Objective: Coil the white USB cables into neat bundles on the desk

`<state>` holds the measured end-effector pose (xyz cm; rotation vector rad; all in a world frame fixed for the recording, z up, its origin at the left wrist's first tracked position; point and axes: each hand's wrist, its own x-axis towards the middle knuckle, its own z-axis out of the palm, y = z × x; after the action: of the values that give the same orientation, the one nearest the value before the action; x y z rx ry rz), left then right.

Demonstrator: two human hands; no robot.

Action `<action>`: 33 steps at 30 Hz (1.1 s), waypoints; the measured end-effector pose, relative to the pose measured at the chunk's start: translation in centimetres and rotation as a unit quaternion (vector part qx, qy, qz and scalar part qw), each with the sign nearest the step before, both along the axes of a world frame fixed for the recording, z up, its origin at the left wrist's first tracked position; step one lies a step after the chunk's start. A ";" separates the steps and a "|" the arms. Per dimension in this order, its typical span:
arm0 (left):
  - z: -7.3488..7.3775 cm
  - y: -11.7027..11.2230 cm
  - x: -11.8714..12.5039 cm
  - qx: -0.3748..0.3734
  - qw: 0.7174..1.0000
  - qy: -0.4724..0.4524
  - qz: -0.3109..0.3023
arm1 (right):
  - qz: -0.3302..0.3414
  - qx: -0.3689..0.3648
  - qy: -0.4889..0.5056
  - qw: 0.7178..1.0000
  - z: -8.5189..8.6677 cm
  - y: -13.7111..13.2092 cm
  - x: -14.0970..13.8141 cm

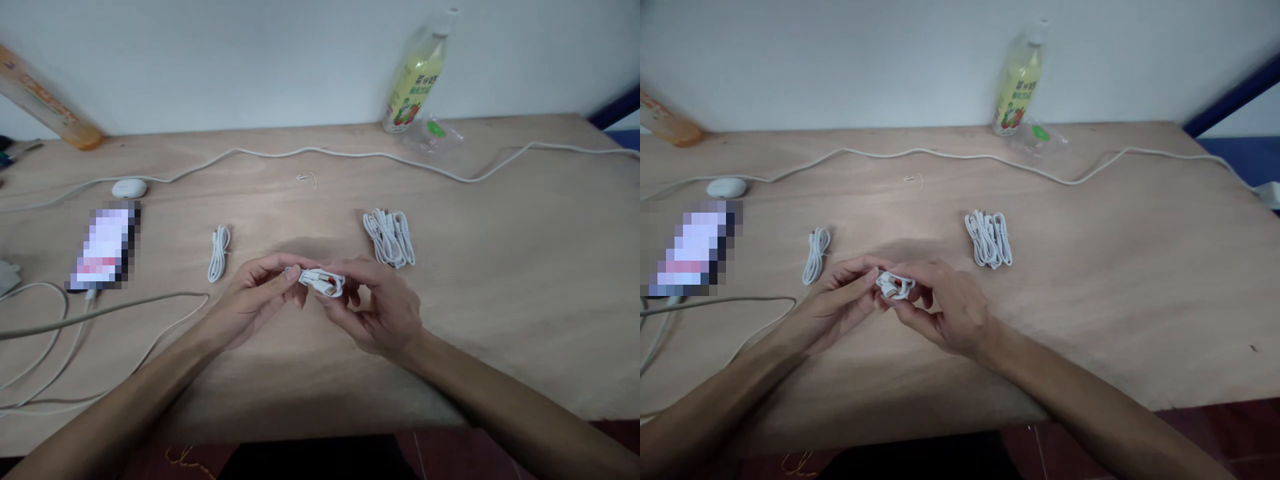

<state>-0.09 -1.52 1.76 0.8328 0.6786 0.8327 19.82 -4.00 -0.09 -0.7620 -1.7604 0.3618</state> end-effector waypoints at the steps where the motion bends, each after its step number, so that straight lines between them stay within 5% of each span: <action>1: 0.1 0.0 0.0 0.000 1.000 0.003 0.000 | -0.006 -0.004 0.004 1.000 -0.1 -0.1 -0.1; 7: -0.3 -0.2 -0.3 0.081 0.993 0.091 -0.013 | -0.003 -0.138 0.112 0.984 -0.2 0.1 -0.6; 15: -0.7 0.0 -0.2 0.088 0.985 0.145 -0.013 | 0.096 -0.390 0.257 0.879 0.1 2.2 -0.7; 25: 0.1 0.1 0.0 0.074 0.987 0.128 -0.063 | 0.167 -0.502 0.303 0.793 -0.5 2.8 -0.3; 33: 0.2 -0.1 -0.2 0.041 0.991 0.075 -0.098 | 0.218 -0.507 0.259 0.793 -0.4 3.3 0.1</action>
<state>-0.31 -1.66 1.93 1.0272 0.6861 0.6277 19.94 -0.75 -0.54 -0.8399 -1.0911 1.7542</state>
